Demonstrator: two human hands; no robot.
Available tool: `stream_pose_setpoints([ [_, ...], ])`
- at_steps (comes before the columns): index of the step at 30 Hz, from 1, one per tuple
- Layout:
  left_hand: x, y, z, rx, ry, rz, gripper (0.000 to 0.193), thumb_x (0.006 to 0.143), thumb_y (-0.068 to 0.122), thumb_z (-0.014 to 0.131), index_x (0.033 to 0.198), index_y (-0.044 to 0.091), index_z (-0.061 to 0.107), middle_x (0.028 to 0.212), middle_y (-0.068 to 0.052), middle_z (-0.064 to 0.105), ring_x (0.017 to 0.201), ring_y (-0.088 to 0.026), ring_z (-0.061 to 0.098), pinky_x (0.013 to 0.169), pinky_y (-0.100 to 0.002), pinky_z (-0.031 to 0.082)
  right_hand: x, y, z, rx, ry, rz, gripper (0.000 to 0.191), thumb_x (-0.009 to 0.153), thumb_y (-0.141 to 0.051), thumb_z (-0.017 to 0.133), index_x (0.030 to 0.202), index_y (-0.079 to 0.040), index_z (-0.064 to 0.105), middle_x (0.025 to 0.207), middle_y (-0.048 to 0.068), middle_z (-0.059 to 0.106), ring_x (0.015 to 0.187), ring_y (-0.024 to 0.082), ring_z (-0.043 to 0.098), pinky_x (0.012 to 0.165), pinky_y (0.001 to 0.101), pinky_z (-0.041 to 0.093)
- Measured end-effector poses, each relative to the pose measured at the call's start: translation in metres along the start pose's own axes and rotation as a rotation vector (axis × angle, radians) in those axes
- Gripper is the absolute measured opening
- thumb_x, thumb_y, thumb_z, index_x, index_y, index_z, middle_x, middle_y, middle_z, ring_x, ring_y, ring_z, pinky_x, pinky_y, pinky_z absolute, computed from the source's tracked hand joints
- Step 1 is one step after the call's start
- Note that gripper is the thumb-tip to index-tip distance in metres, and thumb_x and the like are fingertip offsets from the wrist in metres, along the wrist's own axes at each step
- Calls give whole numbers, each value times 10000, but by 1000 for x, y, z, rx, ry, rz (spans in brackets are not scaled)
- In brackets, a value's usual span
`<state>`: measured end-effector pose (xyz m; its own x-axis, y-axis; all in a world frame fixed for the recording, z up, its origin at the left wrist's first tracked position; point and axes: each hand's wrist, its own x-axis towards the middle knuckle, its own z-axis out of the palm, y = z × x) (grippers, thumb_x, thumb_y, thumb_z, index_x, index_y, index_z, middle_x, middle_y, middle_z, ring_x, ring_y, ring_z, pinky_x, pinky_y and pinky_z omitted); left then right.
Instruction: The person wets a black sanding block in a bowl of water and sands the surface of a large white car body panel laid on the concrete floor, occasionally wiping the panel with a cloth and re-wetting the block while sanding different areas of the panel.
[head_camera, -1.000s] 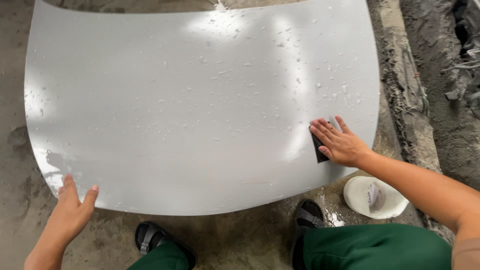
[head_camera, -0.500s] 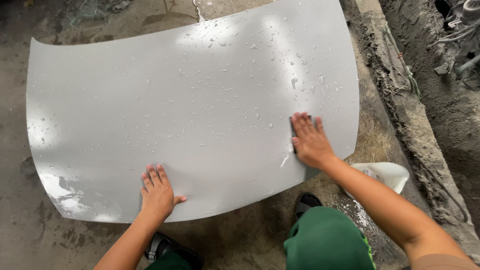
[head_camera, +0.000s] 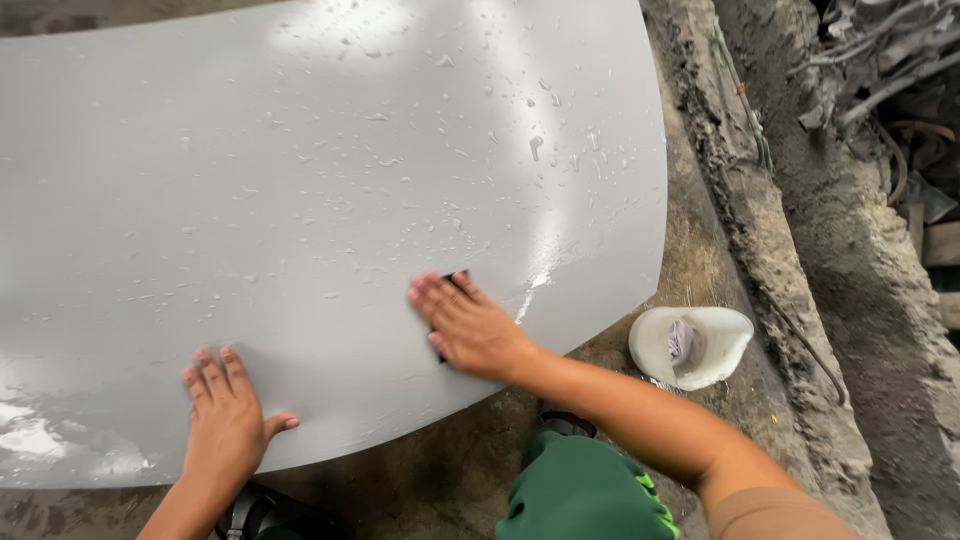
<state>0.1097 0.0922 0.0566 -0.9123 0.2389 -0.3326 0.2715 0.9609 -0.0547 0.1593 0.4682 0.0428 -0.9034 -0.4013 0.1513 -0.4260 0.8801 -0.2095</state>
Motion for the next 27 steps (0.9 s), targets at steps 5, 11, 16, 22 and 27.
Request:
stream_pose_setpoints([
  [5,0,-1,11,0,131,76,1360,605,623,743,1529,-172,139,1548,-489,145,1442,-650,216,1169,-608,359,-49,130,-28,45,17,288,658,1045,-205,293,1619,61,113,1718,223,93,1603,343,74,1302,465,26],
  [11,-2,6,1,58,18,38,1349,642,629,727,1525,-176,101,1559,-479,103,1451,-637,173,1164,-591,348,-79,272,-51,92,53,891,671,1077,-306,201,1625,57,66,1704,228,-1,1588,360,-6,1283,464,4],
  [16,3,9,-9,64,-101,-13,1350,684,637,727,1540,-154,45,1579,-456,36,1474,-618,114,1150,-568,363,-57,249,-49,82,57,1035,668,1092,-325,213,1613,56,38,1722,212,-19,1600,342,-39,1286,471,-21],
  [22,-3,18,-22,-12,-34,-39,1382,615,634,785,1571,-84,92,1611,-417,77,1494,-590,146,1133,-668,354,-21,90,-6,86,160,600,689,1073,-268,279,1619,72,32,1715,268,37,1604,379,-7,1290,509,-39],
  [27,6,76,-46,-38,82,256,1311,577,739,749,1639,289,125,1682,-231,84,1520,-472,96,1071,-777,257,-13,35,3,72,0,403,706,1066,-302,314,1601,59,29,1705,262,56,1581,354,9,1267,489,-20],
])
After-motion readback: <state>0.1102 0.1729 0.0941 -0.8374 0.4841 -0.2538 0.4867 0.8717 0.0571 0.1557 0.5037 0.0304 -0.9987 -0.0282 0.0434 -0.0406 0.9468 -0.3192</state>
